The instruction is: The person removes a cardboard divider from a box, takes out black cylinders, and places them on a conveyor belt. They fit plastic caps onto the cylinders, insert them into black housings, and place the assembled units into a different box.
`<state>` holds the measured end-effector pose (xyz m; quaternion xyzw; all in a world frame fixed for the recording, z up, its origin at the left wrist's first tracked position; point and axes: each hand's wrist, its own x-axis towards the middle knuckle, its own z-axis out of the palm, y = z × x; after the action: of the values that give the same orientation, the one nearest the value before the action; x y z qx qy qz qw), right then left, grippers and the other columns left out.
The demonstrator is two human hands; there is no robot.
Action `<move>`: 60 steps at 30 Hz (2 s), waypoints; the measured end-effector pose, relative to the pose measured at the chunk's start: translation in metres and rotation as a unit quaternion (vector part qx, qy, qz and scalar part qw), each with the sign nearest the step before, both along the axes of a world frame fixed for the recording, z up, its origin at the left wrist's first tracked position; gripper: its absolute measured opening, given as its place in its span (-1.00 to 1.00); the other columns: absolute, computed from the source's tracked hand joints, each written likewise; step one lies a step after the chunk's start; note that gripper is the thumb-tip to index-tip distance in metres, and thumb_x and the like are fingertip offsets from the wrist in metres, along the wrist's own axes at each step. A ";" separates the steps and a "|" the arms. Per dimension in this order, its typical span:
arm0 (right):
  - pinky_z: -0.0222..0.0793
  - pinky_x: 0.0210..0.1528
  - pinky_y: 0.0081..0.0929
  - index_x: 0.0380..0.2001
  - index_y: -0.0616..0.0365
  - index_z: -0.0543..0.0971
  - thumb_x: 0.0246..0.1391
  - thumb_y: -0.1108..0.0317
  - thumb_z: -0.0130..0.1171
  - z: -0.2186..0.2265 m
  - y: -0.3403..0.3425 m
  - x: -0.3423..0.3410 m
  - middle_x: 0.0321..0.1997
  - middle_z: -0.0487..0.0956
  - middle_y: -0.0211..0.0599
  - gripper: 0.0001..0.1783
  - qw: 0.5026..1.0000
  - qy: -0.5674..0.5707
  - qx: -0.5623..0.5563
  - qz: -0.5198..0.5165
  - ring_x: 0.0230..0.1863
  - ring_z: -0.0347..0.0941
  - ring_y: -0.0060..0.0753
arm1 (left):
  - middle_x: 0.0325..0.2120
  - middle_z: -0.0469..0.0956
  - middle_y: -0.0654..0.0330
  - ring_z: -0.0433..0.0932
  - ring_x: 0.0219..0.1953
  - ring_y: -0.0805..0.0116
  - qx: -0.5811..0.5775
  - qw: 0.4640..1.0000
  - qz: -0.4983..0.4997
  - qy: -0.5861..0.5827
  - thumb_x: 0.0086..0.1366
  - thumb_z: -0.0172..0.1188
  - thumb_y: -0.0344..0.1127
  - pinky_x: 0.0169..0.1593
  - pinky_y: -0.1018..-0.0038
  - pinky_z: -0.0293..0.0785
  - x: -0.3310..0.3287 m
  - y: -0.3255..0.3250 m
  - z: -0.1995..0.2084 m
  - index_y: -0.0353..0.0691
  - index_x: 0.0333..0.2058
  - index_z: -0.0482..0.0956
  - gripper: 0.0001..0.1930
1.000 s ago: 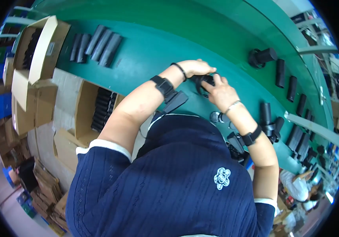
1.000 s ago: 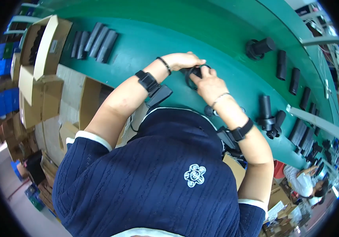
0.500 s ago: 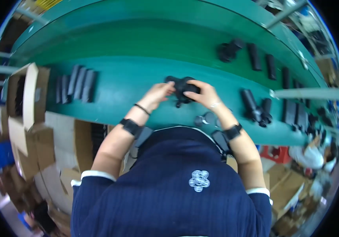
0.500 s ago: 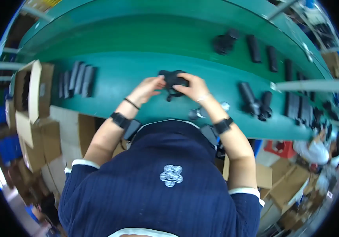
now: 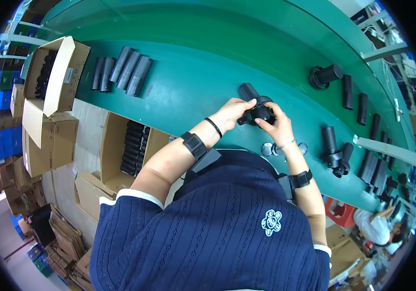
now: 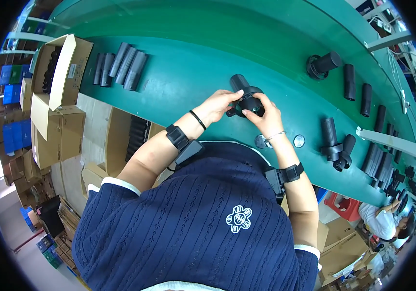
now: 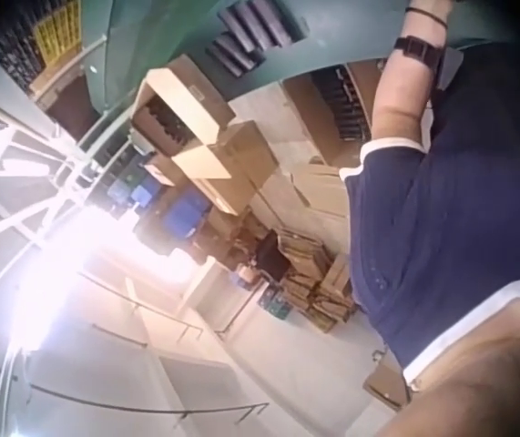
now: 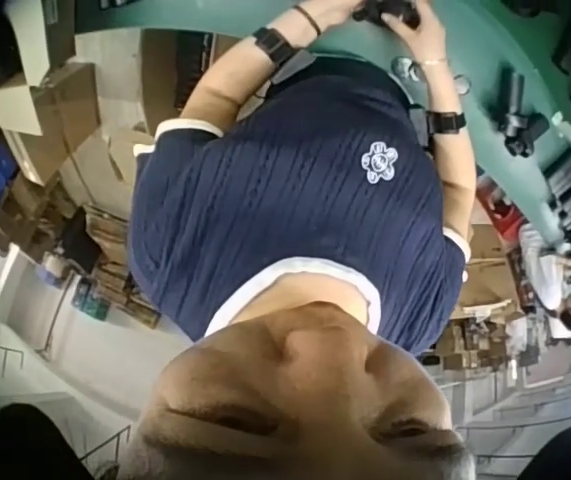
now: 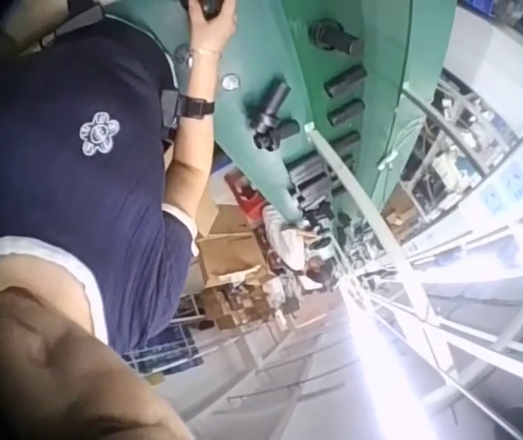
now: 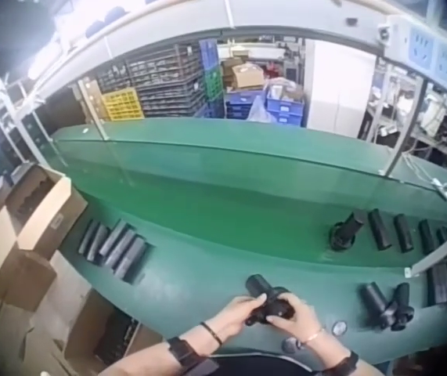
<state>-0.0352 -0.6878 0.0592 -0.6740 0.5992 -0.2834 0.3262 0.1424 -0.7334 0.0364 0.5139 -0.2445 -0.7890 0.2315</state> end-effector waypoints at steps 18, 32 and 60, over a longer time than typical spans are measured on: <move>0.52 -0.59 -0.60 -0.01 0.24 0.41 0.10 0.22 0.13 0.003 -0.011 0.007 -0.25 0.51 -0.15 -0.56 0.947 -0.222 0.198 -0.124 -0.48 0.52 -0.42 | -0.23 0.45 0.19 0.36 -0.06 0.31 0.016 0.999 0.039 -0.006 0.24 0.05 0.18 0.03 0.15 0.22 0.012 0.001 0.002 -0.31 0.02 0.30 -0.36; 0.47 -0.65 -0.57 -0.17 0.21 0.30 0.16 0.01 0.04 -0.001 -0.006 0.003 -0.34 0.50 -0.07 -0.54 0.912 -0.247 0.284 -0.165 -0.64 0.52 -0.30 | -0.32 0.50 0.26 0.42 -0.25 0.45 0.003 0.999 0.022 0.038 0.21 0.10 0.14 -0.10 0.45 0.30 0.005 -0.004 0.003 -0.29 -0.15 0.49 -0.46; 0.50 -0.58 -0.57 -0.33 0.35 0.31 0.09 0.13 0.18 -0.015 -0.007 0.000 -0.46 0.54 -0.04 -0.55 0.912 -0.252 0.255 -0.199 -0.57 0.56 -0.31 | -0.23 0.50 0.19 0.40 -0.18 0.35 0.000 1.000 -0.011 -0.002 0.24 0.13 0.05 -0.09 0.31 0.26 -0.001 -0.015 -0.012 -0.28 -0.21 0.54 -0.56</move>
<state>-0.0351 -0.6950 0.0441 -0.3409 0.6711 -0.3403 0.5636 0.1409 -0.7484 0.0243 0.5125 -0.2506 -0.7906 0.2223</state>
